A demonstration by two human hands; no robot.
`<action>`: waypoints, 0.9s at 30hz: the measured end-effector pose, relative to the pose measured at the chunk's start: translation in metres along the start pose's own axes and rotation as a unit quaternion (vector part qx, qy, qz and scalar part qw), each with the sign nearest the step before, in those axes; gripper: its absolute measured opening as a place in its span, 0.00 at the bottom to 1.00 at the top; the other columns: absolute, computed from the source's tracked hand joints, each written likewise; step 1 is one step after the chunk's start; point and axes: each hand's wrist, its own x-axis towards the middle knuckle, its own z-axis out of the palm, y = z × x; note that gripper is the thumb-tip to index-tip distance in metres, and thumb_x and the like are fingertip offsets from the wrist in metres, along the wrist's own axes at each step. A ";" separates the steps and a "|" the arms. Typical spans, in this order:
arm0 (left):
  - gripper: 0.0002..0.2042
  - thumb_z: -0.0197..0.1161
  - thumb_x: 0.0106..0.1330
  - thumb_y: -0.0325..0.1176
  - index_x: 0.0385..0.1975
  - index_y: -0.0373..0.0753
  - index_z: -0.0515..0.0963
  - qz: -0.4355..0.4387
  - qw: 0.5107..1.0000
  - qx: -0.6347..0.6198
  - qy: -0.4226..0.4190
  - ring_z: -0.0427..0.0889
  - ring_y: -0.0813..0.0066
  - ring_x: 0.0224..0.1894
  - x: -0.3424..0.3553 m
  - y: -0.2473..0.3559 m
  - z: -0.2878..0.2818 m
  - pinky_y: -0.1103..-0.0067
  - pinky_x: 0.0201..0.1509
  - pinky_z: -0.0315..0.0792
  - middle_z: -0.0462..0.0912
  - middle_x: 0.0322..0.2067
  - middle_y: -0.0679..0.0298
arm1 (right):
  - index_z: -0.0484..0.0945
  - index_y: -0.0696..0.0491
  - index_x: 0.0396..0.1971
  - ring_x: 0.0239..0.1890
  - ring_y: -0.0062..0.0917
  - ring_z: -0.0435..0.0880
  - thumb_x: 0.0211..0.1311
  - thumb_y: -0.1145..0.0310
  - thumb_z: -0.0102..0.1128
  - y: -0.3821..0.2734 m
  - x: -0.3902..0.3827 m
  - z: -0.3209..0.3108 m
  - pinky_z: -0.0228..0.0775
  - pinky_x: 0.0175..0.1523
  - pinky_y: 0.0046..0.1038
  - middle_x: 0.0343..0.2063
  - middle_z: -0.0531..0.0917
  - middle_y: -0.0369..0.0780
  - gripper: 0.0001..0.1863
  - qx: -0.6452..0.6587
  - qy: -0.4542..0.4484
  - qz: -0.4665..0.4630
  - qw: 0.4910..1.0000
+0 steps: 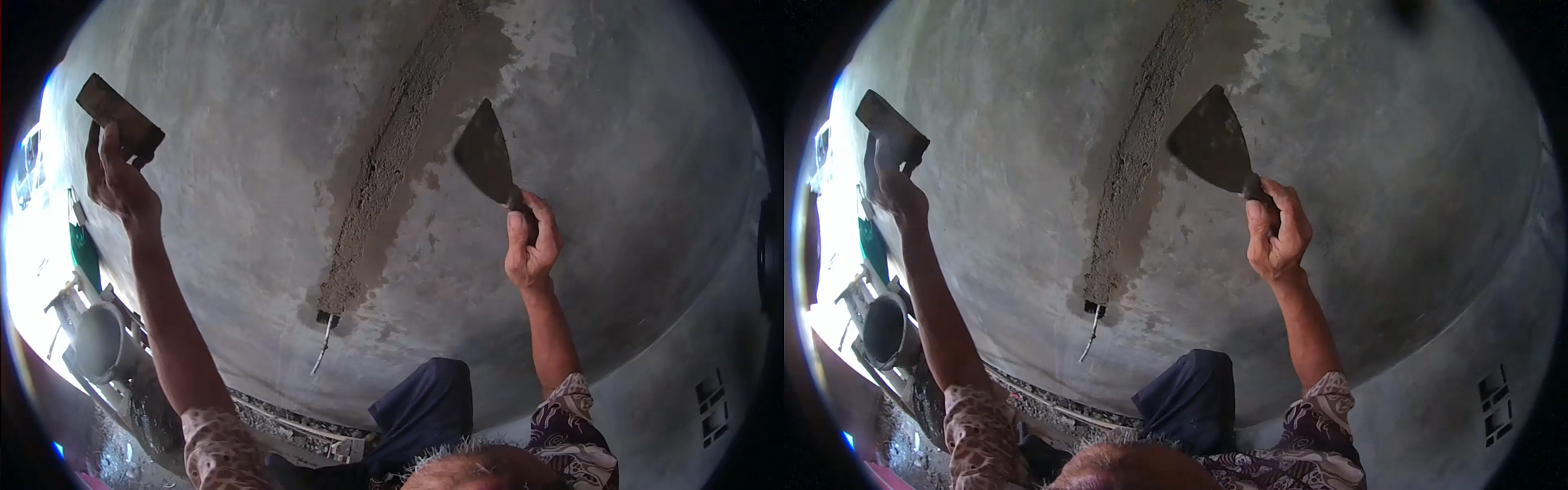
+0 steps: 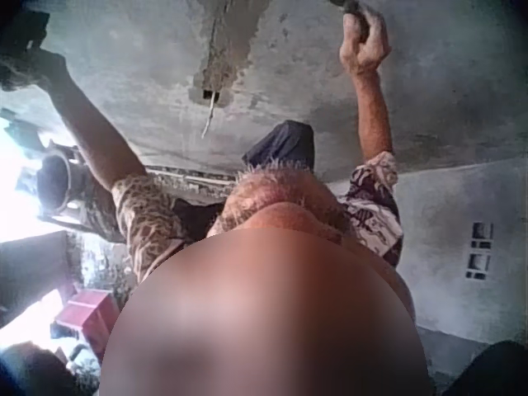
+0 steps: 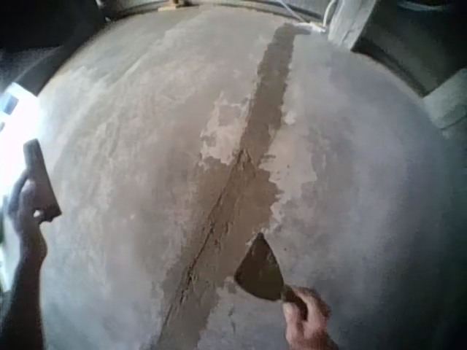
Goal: Using a trowel and wooden float to patch a narrow groove in a concrete wall with mortar.
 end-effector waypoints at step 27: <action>0.25 0.64 0.64 0.44 0.57 0.33 0.77 -0.019 0.994 0.010 -0.105 0.85 0.63 0.42 -0.019 -0.030 -0.018 0.70 0.40 0.82 0.84 0.42 0.52 | 0.83 0.59 0.43 0.32 0.33 0.79 0.55 0.73 0.71 0.010 -0.048 0.034 0.74 0.33 0.32 0.34 0.79 0.42 0.15 -0.195 -0.149 -0.114 0.963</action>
